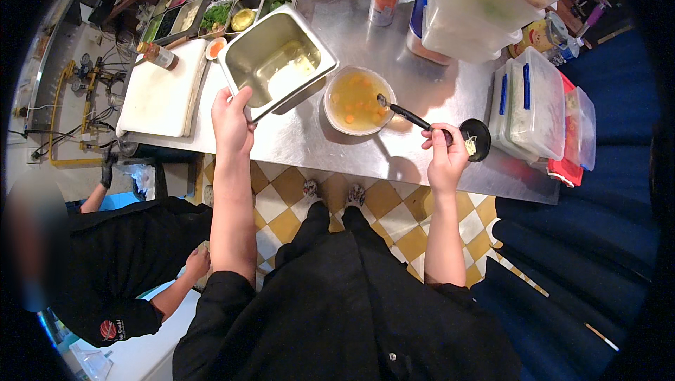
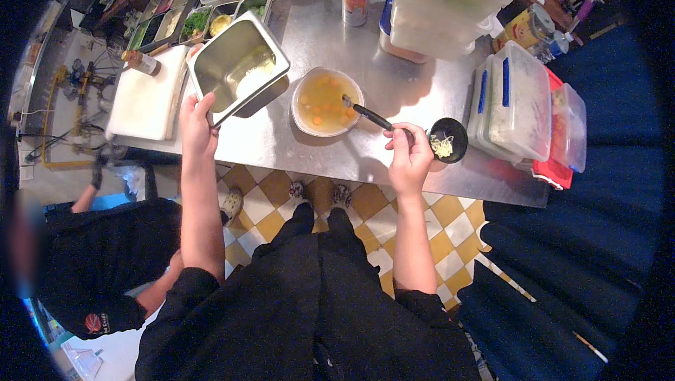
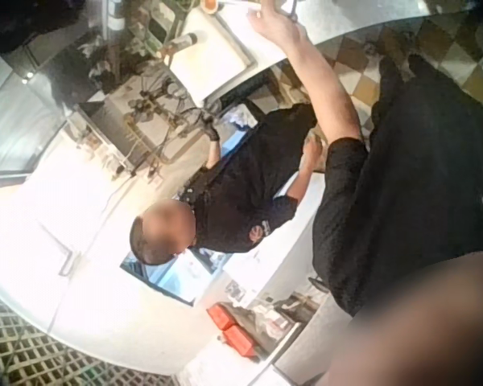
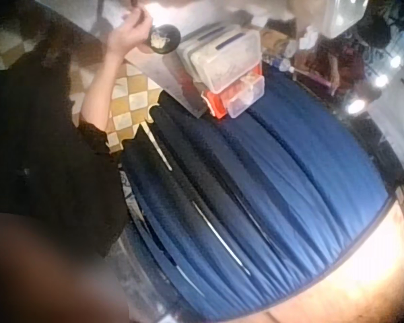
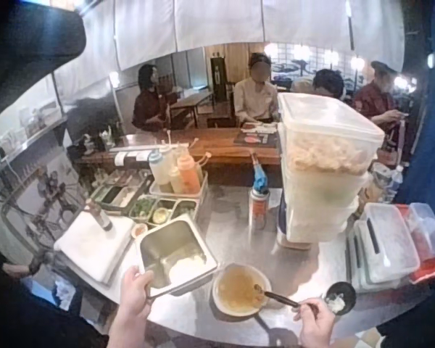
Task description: The person assembles and finishes seafood dishes at a kitchen counter. They use a culinary torch to sear scallops, sprinkle salt and toppings on oysters, and handle various containers of ingredients. A coworker slices meat nearby while the person plates and garnishes the seafood.
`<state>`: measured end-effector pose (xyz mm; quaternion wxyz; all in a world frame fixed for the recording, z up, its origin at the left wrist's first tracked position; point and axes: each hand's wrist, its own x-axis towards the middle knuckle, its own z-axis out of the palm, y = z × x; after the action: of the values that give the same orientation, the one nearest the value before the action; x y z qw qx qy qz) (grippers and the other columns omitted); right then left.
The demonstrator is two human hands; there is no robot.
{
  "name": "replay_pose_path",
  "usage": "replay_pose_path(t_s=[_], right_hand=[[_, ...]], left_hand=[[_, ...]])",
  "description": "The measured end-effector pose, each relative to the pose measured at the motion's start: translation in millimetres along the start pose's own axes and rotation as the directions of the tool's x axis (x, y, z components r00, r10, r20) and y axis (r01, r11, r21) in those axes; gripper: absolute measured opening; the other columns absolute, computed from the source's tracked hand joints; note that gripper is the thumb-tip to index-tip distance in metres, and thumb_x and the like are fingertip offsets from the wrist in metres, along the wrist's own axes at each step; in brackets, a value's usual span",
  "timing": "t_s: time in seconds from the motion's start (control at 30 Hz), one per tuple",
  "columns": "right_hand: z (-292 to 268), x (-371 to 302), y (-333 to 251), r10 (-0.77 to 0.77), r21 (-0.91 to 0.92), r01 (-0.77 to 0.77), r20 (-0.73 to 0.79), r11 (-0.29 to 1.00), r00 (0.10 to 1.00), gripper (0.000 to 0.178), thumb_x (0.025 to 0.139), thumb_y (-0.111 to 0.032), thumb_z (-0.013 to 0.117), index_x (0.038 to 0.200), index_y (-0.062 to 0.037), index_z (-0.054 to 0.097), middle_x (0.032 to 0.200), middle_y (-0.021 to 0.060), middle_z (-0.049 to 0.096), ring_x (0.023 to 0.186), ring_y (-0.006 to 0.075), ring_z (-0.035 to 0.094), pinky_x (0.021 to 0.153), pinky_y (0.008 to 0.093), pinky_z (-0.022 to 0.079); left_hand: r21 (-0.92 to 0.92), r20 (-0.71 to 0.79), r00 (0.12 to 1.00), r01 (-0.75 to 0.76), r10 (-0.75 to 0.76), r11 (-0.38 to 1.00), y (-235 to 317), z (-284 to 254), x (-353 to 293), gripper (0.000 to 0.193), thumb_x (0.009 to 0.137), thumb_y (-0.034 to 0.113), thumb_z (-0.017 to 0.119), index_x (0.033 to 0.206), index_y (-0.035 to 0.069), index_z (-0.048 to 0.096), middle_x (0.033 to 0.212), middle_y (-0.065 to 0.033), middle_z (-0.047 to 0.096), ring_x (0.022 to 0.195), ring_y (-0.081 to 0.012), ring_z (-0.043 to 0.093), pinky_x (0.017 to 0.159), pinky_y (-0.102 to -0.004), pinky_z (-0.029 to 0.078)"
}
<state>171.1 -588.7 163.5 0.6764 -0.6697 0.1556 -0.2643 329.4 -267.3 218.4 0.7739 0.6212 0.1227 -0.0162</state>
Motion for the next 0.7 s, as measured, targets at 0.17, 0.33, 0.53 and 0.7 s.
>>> replay_pose_path(t_s=[0.17,0.33,0.53,0.7], right_hand=[[-4,-9,16,0.100,0.082,-0.096,-0.046,0.992,0.994,0.014,0.099,-0.010,0.054,0.104,0.0024,0.060,0.089,0.0102,0.067,0.073,0.0122,0.063,0.066,0.0257,0.053],[5,-15,22,0.104,0.106,-0.099,-0.050,0.989,0.993,0.015,0.101,-0.011,0.053,0.105,0.0027,0.059,0.090,0.0106,0.066,0.074,0.0121,0.062,0.067,0.0260,0.053],[11,-13,19,-0.015,0.006,0.016,-0.034,1.000,0.999,0.016,0.102,-0.013,0.054,0.105,0.0019,0.059,0.092,0.0104,0.066,0.074,0.0114,0.062,0.069,0.0249,0.052],[13,-9,17,-0.085,-0.040,0.083,-0.030,0.996,0.996,0.015,0.102,-0.012,0.054,0.105,0.0013,0.059,0.091,0.0101,0.067,0.074,0.0107,0.062,0.068,0.0242,0.051]], left_hand=[[0.016,-0.114,0.992,-0.051,0.053,0.999,-32,-25,-4,0.011,0.094,0.008,0.061,0.090,0.009,0.051,0.065,0.0012,0.056,0.043,-0.0045,0.043,0.036,-0.0228,0.029],[0.023,-0.168,0.983,-0.067,0.070,0.997,-70,-51,-2,0.013,0.095,0.008,0.060,0.093,0.009,0.047,0.067,-0.0007,0.057,0.042,-0.0066,0.043,0.035,-0.0245,0.032],[0.063,-0.184,0.983,0.005,0.007,0.998,-89,-61,-3,0.016,0.097,0.014,0.062,0.100,0.007,0.047,0.074,-0.0026,0.059,0.050,-0.0082,0.049,0.039,-0.0251,0.038],[0.111,-0.159,0.985,0.081,-0.062,0.991,-84,-62,-16,0.022,0.100,0.024,0.058,0.106,0.006,0.047,0.081,-0.0067,0.061,0.053,-0.0109,0.053,0.043,-0.0259,0.041]])
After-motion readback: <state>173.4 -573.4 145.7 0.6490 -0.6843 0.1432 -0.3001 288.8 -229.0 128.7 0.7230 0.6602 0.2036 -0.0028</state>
